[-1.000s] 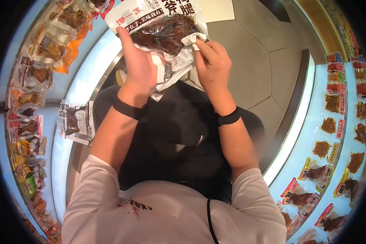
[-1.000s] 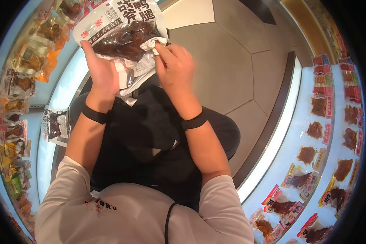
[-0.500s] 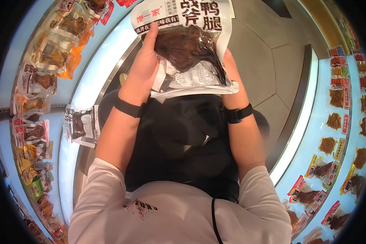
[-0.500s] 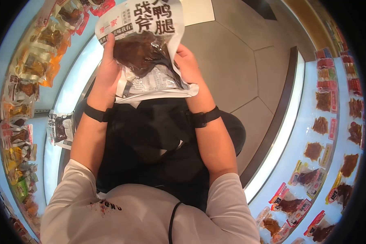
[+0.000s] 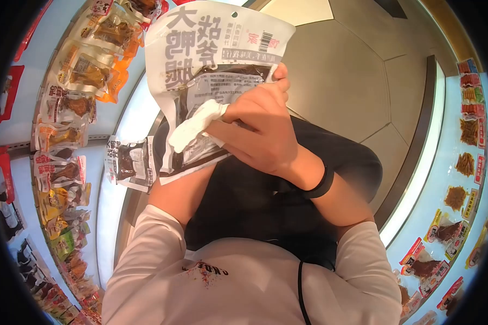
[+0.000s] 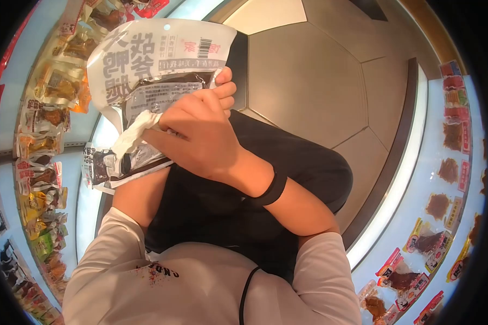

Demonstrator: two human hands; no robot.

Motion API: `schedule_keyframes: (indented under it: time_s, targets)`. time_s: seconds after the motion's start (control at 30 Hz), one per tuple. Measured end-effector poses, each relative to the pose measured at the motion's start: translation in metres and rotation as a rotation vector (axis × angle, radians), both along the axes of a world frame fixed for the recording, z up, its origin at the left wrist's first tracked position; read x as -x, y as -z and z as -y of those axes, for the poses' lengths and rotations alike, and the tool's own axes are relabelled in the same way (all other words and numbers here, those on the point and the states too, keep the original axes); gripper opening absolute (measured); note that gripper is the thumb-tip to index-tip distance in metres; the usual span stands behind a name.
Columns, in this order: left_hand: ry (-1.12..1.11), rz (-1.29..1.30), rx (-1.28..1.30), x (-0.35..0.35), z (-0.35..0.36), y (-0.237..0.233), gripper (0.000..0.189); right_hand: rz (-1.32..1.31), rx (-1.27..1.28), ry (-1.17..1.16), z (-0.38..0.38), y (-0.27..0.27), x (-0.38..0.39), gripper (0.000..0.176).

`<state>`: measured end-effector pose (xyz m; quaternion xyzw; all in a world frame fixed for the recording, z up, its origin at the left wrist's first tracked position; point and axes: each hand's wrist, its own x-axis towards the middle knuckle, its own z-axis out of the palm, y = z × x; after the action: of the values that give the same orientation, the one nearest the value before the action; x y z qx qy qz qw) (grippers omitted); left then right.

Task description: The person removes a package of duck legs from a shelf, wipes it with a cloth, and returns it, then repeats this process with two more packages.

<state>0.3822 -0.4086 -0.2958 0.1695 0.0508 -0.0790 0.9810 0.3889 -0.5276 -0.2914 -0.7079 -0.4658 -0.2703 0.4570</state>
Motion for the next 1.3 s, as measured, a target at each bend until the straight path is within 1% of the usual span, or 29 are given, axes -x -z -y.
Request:
schedule_keyframes:
  time_s: [0.07, 0.1, 0.17, 0.2, 0.3, 0.33, 0.37, 0.43, 0.53, 0.57, 0.63, 0.67, 0.7, 0.77, 0.8, 0.9, 0.93, 1.03, 1.07, 1.1, 1.17, 1.27, 1.3]
  targets:
    - [0.024, -0.038, -0.406, 0.003, -0.003, -0.002, 0.058, 0.057, 0.037, 0.075, 0.003, -0.004, -0.007, 0.024]
    - [0.004, -0.031, -0.500, 0.000, -0.002, 0.001, 0.057, 0.029, -0.011, 0.171, 0.004, 0.001, -0.018, 0.022]
    - [-0.035, -0.008, -0.556, 0.002, -0.002, 0.005, 0.056, -0.027, -0.100, 0.356, 0.007, 0.012, -0.039, 0.019]
    - [-0.052, 0.004, -0.538, 0.004, -0.002, 0.006, 0.055, -0.264, -0.099, 0.323, 0.013, 0.005, -0.037, 0.019]
    - [-0.069, 0.035, -0.512, 0.003, 0.001, 0.008, 0.052, -0.103, -0.187, 0.247, 0.002, 0.012, -0.021, 0.024]
    - [-0.069, 0.040, -0.508, 0.003, 0.001, 0.009, 0.052, -0.044, -0.113, 0.157, 0.000, 0.008, -0.013, 0.029]
    - [-0.064, 0.043, -0.506, 0.004, 0.002, 0.011, 0.051, -0.064, -0.033, 0.080, 0.000, -0.002, -0.001, 0.029]
    - [-0.055, 0.047, -0.488, 0.004, 0.004, 0.013, 0.049, 0.079, -0.009, 0.106, -0.001, 0.001, -0.001, 0.024]
    - [-0.036, 0.063, -0.371, 0.000, 0.004, 0.013, 0.047, -0.094, -0.048, 0.337, 0.009, 0.011, -0.035, 0.018]
    - [-0.019, 0.074, -0.304, -0.001, 0.004, 0.013, 0.046, -0.152, -0.065, 0.355, 0.009, 0.012, -0.033, 0.017]
    - [0.057, 0.113, -0.154, -0.008, 0.006, 0.018, 0.045, -0.272, -0.097, 0.392, 0.004, 0.012, -0.021, 0.014]
    - [0.123, 0.148, -0.058, -0.015, 0.007, 0.024, 0.044, -0.140, -0.221, 0.360, -0.007, 0.022, -0.016, 0.013]
    - [0.195, 0.186, 0.030, -0.022, 0.010, 0.031, 0.043, -0.111, -0.159, 0.285, -0.009, 0.015, -0.004, 0.017]
    - [0.319, 0.264, 0.176, -0.036, 0.015, 0.047, 0.042, -0.058, -0.075, 0.126, -0.012, 0.008, 0.017, 0.017]
    - [0.355, 0.287, 0.212, -0.041, 0.018, 0.053, 0.041, 0.001, -0.123, 0.142, -0.015, 0.009, 0.013, 0.015]
    - [0.401, 0.274, 0.212, -0.045, 0.019, 0.051, 0.039, -0.019, -0.065, 0.382, 0.003, 0.015, -0.030, 0.018]
    - [0.413, 0.272, 0.212, -0.042, 0.018, 0.049, 0.038, -0.073, 0.004, 0.423, 0.011, 0.014, -0.039, 0.021]
    - [0.452, 0.262, 0.225, -0.041, 0.021, 0.051, 0.036, -0.130, -0.135, 0.326, 0.004, 0.010, -0.016, 0.010]
    - [0.465, 0.259, 0.234, -0.044, 0.022, 0.052, 0.035, -0.145, -0.072, 0.234, 0.003, 0.001, 0.001, 0.011]
    - [0.480, 0.263, 0.247, -0.046, 0.023, 0.053, 0.034, -0.137, -0.132, 0.138, -0.003, -0.006, 0.012, 0.013]
    - [0.491, 0.251, 0.260, -0.045, 0.028, 0.056, 0.033, 0.035, -0.208, 0.076, -0.007, -0.001, 0.012, 0.011]
    - [0.513, 0.254, 0.261, -0.047, 0.028, 0.055, 0.031, -0.141, -0.171, 0.279, 0.007, 0.013, -0.032, 0.010]
    - [0.521, 0.260, 0.266, -0.044, 0.028, 0.054, 0.030, -0.152, -0.149, 0.288, 0.008, 0.012, -0.032, 0.009]
